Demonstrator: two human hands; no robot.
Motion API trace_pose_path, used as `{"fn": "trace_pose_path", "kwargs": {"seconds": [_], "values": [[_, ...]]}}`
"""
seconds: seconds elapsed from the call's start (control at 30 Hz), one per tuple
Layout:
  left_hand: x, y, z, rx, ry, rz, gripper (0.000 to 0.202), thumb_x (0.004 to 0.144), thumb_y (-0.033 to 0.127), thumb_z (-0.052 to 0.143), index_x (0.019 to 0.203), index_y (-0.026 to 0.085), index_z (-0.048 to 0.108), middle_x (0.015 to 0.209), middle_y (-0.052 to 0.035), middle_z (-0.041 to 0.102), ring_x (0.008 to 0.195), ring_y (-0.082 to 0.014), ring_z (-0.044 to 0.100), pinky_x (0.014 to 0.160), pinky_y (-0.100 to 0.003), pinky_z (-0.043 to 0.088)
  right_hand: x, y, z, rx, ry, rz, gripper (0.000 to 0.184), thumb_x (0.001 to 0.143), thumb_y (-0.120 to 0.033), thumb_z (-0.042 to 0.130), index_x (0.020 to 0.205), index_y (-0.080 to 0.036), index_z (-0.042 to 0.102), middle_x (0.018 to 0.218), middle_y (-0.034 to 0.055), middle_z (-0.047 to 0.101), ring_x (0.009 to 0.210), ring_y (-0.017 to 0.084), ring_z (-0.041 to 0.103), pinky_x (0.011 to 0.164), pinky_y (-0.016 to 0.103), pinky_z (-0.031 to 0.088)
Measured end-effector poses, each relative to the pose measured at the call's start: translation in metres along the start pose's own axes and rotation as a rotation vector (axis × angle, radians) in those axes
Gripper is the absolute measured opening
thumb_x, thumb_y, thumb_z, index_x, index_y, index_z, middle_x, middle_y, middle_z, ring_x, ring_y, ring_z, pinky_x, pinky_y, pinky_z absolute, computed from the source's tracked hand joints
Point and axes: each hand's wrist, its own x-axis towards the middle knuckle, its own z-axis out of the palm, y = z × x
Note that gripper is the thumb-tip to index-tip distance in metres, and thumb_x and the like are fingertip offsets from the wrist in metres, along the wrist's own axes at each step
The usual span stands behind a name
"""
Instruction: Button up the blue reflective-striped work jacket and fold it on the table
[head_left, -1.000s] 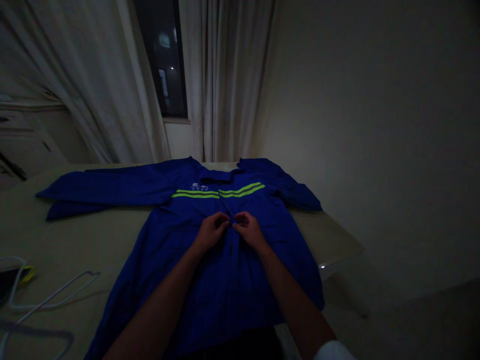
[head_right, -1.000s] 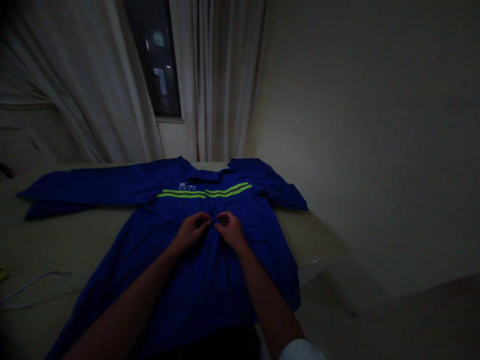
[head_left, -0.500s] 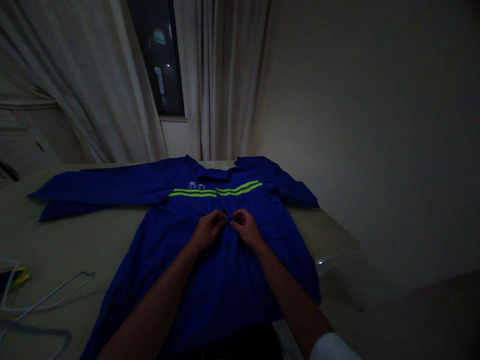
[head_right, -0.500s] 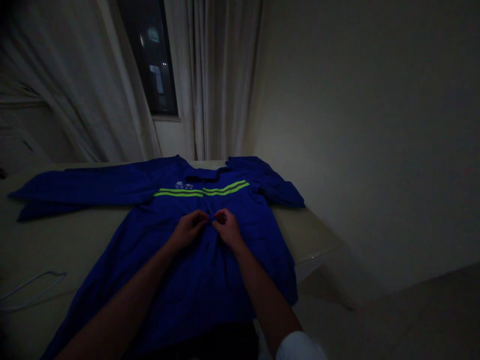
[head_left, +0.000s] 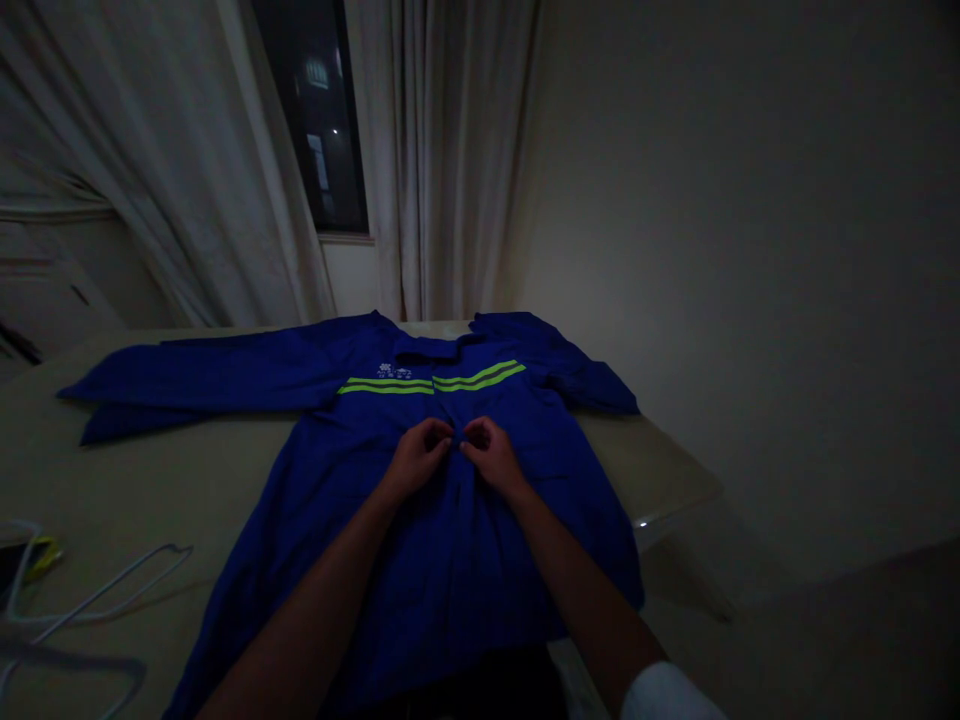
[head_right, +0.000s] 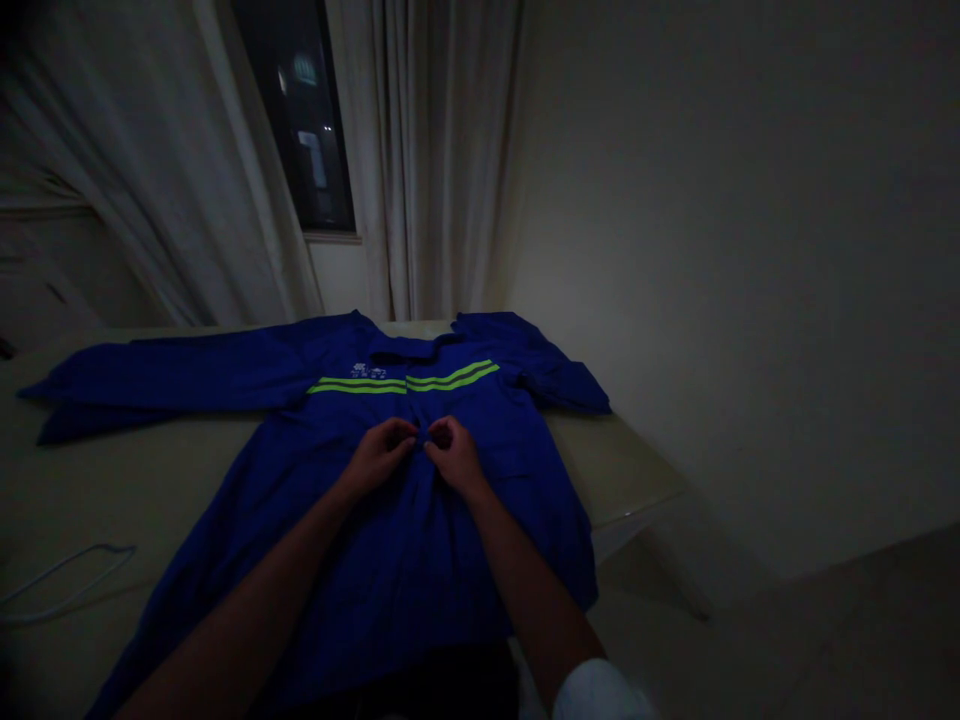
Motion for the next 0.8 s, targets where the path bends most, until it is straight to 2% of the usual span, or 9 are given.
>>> {"fn": "trace_pose_path", "kwargs": {"seconds": [0.07, 0.17, 0.23, 0.33, 0.43, 0.57, 0.67, 0.8], "values": [[0.002, -0.004, 0.002, -0.038, 0.004, -0.019, 0.018, 0.082, 0.030, 0.066, 0.096, 0.019, 0.069, 0.089, -0.0047, 0.075, 0.082, -0.0196, 0.071, 0.078, -0.032, 0.055, -0.003, -0.006, -0.001, -0.104, -0.004, -0.070, 0.016, 0.080, -0.021, 0.071, 0.094, -0.023, 0.065, 0.094, 0.0018, 0.070, 0.084, 0.018, 0.068, 0.078, 0.031, 0.056], [0.006, -0.008, 0.004, -0.082, 0.014, -0.057, 0.015, 0.079, 0.028, 0.066, 0.091, 0.019, 0.067, 0.083, -0.0026, 0.073, 0.077, -0.0178, 0.069, 0.075, -0.030, 0.054, -0.007, -0.013, -0.003, -0.285, -0.026, -0.236, 0.008, 0.086, -0.019, 0.071, 0.092, -0.023, 0.071, 0.101, 0.0050, 0.068, 0.094, 0.021, 0.068, 0.088, 0.035, 0.055], [0.008, -0.008, 0.004, -0.107, 0.021, -0.076, 0.012, 0.077, 0.026, 0.065, 0.087, 0.019, 0.065, 0.080, -0.0008, 0.070, 0.074, -0.0161, 0.066, 0.072, -0.028, 0.052, -0.009, -0.016, -0.004, -0.382, -0.024, -0.330, 0.008, 0.090, -0.018, 0.070, 0.093, -0.024, 0.074, 0.104, 0.0069, 0.068, 0.101, 0.023, 0.066, 0.094, 0.038, 0.053], [0.010, -0.006, 0.002, -0.161, 0.006, -0.090, 0.012, 0.074, 0.024, 0.065, 0.084, 0.020, 0.060, 0.076, 0.0021, 0.065, 0.071, -0.0138, 0.062, 0.068, -0.025, 0.048, -0.009, -0.018, -0.004, -0.502, -0.041, -0.421, 0.012, 0.094, -0.018, 0.067, 0.099, -0.024, 0.076, 0.109, 0.0088, 0.068, 0.105, 0.025, 0.064, 0.094, 0.039, 0.052], [0.010, -0.004, 0.001, -0.216, 0.002, -0.115, 0.016, 0.071, 0.024, 0.066, 0.083, 0.021, 0.055, 0.073, 0.0045, 0.059, 0.067, -0.0119, 0.057, 0.065, -0.023, 0.045, -0.009, -0.019, -0.003, -0.597, -0.067, -0.453, 0.015, 0.099, -0.021, 0.063, 0.104, -0.025, 0.077, 0.109, 0.0099, 0.066, 0.103, 0.026, 0.062, 0.091, 0.038, 0.052], [0.012, -0.006, 0.003, -0.219, 0.053, -0.160, 0.021, 0.069, 0.024, 0.068, 0.082, 0.022, 0.051, 0.069, 0.0074, 0.053, 0.062, -0.0104, 0.051, 0.060, -0.022, 0.040, -0.008, -0.019, -0.001, -0.714, -0.085, -0.471, 0.022, 0.102, -0.019, 0.055, 0.106, -0.025, 0.076, 0.104, 0.0099, 0.064, 0.097, 0.025, 0.059, 0.088, 0.037, 0.049], [0.013, -0.009, 0.007, -0.236, 0.092, -0.161, 0.023, 0.068, 0.022, 0.067, 0.082, 0.022, 0.048, 0.068, 0.0080, 0.052, 0.062, -0.0103, 0.050, 0.060, -0.022, 0.039, -0.007, -0.018, -0.001, -0.792, -0.133, -0.503, 0.028, 0.101, -0.012, 0.051, 0.108, -0.026, 0.075, 0.103, 0.0097, 0.064, 0.096, 0.025, 0.057, 0.088, 0.036, 0.047], [0.015, -0.010, 0.009, -0.356, 0.077, -0.199, 0.030, 0.068, 0.020, 0.070, 0.084, 0.023, 0.045, 0.067, 0.0094, 0.052, 0.060, -0.0100, 0.051, 0.059, -0.021, 0.039, -0.006, -0.017, -0.002, -0.838, -0.158, -0.528, 0.031, 0.102, -0.011, 0.049, 0.111, -0.025, 0.075, 0.103, 0.0105, 0.063, 0.096, 0.024, 0.057, 0.087, 0.035, 0.046]]}}
